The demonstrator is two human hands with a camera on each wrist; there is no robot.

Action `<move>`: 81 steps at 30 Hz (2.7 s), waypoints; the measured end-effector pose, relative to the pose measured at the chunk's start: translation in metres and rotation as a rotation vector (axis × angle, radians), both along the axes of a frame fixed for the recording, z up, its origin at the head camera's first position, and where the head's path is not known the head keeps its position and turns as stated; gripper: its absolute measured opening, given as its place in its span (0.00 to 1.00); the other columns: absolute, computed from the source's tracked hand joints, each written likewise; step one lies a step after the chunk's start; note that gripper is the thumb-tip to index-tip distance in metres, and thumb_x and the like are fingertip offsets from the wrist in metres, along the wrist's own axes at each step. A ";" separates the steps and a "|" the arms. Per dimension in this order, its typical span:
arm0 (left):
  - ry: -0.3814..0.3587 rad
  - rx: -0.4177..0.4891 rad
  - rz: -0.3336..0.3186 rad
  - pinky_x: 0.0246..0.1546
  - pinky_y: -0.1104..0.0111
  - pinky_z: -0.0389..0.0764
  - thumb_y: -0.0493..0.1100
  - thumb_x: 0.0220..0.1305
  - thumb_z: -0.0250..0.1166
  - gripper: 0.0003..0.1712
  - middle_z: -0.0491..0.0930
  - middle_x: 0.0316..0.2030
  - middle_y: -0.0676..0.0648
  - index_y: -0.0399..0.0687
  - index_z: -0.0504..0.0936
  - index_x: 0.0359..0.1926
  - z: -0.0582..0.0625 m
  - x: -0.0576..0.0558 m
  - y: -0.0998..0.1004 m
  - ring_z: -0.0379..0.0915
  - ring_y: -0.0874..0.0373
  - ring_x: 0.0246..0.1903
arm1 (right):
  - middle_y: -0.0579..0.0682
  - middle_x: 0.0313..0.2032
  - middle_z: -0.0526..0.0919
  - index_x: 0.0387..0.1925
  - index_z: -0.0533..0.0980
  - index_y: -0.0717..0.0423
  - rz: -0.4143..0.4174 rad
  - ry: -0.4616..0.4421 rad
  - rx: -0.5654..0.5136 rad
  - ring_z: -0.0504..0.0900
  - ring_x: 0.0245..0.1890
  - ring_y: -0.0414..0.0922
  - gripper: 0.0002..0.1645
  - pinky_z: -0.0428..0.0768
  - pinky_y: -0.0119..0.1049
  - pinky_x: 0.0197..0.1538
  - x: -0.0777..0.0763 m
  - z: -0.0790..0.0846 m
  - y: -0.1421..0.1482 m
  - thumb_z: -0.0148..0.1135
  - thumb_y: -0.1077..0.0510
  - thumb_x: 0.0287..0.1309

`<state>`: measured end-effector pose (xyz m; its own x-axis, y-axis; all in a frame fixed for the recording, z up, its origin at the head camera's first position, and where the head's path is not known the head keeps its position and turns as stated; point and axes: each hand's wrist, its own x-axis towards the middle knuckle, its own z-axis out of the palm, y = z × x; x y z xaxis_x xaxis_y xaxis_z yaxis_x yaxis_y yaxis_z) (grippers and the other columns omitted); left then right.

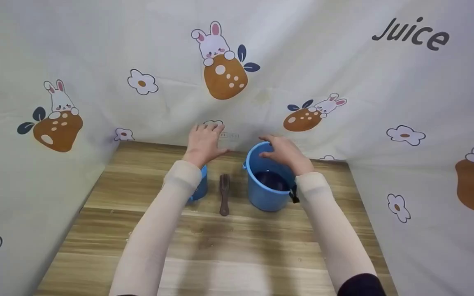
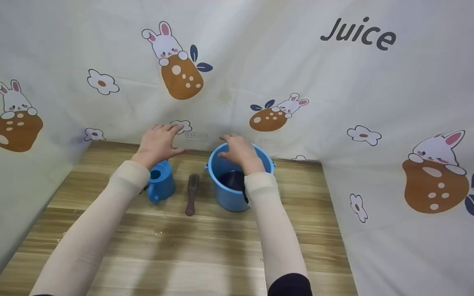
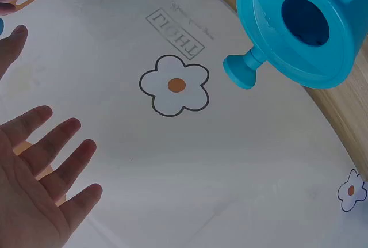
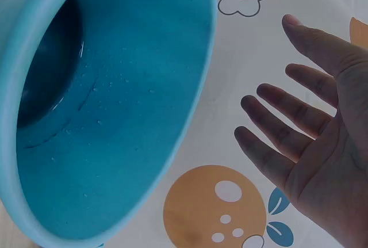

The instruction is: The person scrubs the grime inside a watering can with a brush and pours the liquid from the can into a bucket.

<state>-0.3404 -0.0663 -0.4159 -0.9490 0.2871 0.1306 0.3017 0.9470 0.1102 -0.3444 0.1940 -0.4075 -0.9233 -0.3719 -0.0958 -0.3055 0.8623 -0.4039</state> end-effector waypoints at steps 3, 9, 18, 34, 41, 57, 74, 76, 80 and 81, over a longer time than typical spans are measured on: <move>-0.003 0.002 -0.003 0.73 0.47 0.59 0.67 0.60 0.64 0.46 0.69 0.70 0.42 0.51 0.65 0.72 0.000 0.001 0.000 0.64 0.42 0.69 | 0.54 0.67 0.73 0.69 0.68 0.47 0.009 0.004 0.003 0.74 0.66 0.55 0.33 0.73 0.55 0.66 0.001 0.000 -0.001 0.63 0.47 0.65; 0.004 0.000 0.001 0.69 0.51 0.67 0.64 0.60 0.66 0.41 0.74 0.65 0.42 0.51 0.70 0.69 0.001 0.002 -0.002 0.71 0.43 0.65 | 0.58 0.63 0.77 0.66 0.71 0.55 0.061 0.041 0.007 0.77 0.63 0.56 0.31 0.75 0.53 0.64 0.001 0.000 -0.004 0.64 0.52 0.64; 0.014 -0.007 0.033 0.49 0.54 0.82 0.64 0.60 0.67 0.35 0.83 0.54 0.42 0.53 0.77 0.63 -0.001 0.006 -0.010 0.81 0.44 0.49 | 0.58 0.64 0.76 0.66 0.71 0.55 0.074 0.015 -0.006 0.76 0.64 0.57 0.30 0.75 0.53 0.64 0.003 0.001 -0.009 0.64 0.54 0.64; -0.063 0.034 0.035 0.34 0.57 0.83 0.64 0.61 0.66 0.32 0.85 0.49 0.42 0.52 0.79 0.61 -0.004 0.015 -0.029 0.81 0.49 0.36 | 0.57 0.61 0.78 0.64 0.72 0.55 0.129 0.047 0.014 0.76 0.62 0.56 0.28 0.74 0.51 0.64 0.007 0.001 -0.020 0.64 0.55 0.64; -0.111 0.046 0.034 0.36 0.55 0.84 0.64 0.63 0.64 0.32 0.87 0.45 0.42 0.52 0.79 0.61 -0.010 0.021 -0.042 0.82 0.48 0.36 | 0.55 0.61 0.79 0.63 0.73 0.54 0.171 0.054 0.018 0.76 0.63 0.54 0.27 0.73 0.49 0.66 0.010 0.000 -0.029 0.64 0.55 0.64; -0.201 0.166 0.045 0.36 0.55 0.83 0.66 0.63 0.62 0.34 0.82 0.56 0.42 0.52 0.78 0.62 -0.022 0.027 -0.065 0.82 0.46 0.39 | 0.54 0.60 0.79 0.63 0.74 0.54 0.200 0.060 0.007 0.77 0.62 0.54 0.26 0.74 0.50 0.65 0.018 -0.010 -0.030 0.64 0.54 0.64; -0.250 0.233 0.040 0.51 0.48 0.80 0.59 0.65 0.64 0.31 0.82 0.56 0.41 0.46 0.78 0.61 -0.050 0.036 -0.086 0.80 0.42 0.55 | 0.53 0.62 0.78 0.63 0.74 0.51 0.223 0.033 0.025 0.76 0.64 0.51 0.28 0.72 0.49 0.66 0.027 -0.018 -0.038 0.65 0.49 0.64; -0.257 0.244 0.037 0.52 0.48 0.80 0.59 0.65 0.64 0.30 0.82 0.55 0.41 0.46 0.78 0.61 -0.053 0.038 -0.087 0.79 0.42 0.55 | 0.53 0.62 0.78 0.63 0.74 0.51 0.226 0.029 0.025 0.76 0.64 0.51 0.27 0.72 0.48 0.66 0.028 -0.019 -0.038 0.65 0.50 0.64; -0.278 0.254 0.038 0.53 0.48 0.79 0.58 0.65 0.63 0.30 0.83 0.55 0.41 0.44 0.79 0.60 -0.060 0.039 -0.090 0.80 0.42 0.54 | 0.51 0.62 0.79 0.62 0.75 0.50 0.239 0.032 0.017 0.77 0.63 0.51 0.27 0.73 0.48 0.66 0.031 -0.022 -0.039 0.65 0.50 0.64; -0.282 0.254 0.041 0.53 0.48 0.79 0.58 0.65 0.63 0.30 0.83 0.54 0.41 0.44 0.79 0.60 -0.061 0.039 -0.091 0.80 0.43 0.54 | 0.51 0.61 0.79 0.62 0.75 0.50 0.245 0.033 0.017 0.77 0.63 0.51 0.26 0.73 0.48 0.66 0.032 -0.023 -0.040 0.65 0.50 0.64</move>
<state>-0.3011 -0.1574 -0.4773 -0.9677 0.2407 -0.0753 0.1888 0.8893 0.4166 -0.3125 0.1544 -0.4309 -0.8086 -0.5836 -0.0753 -0.5189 0.7675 -0.3763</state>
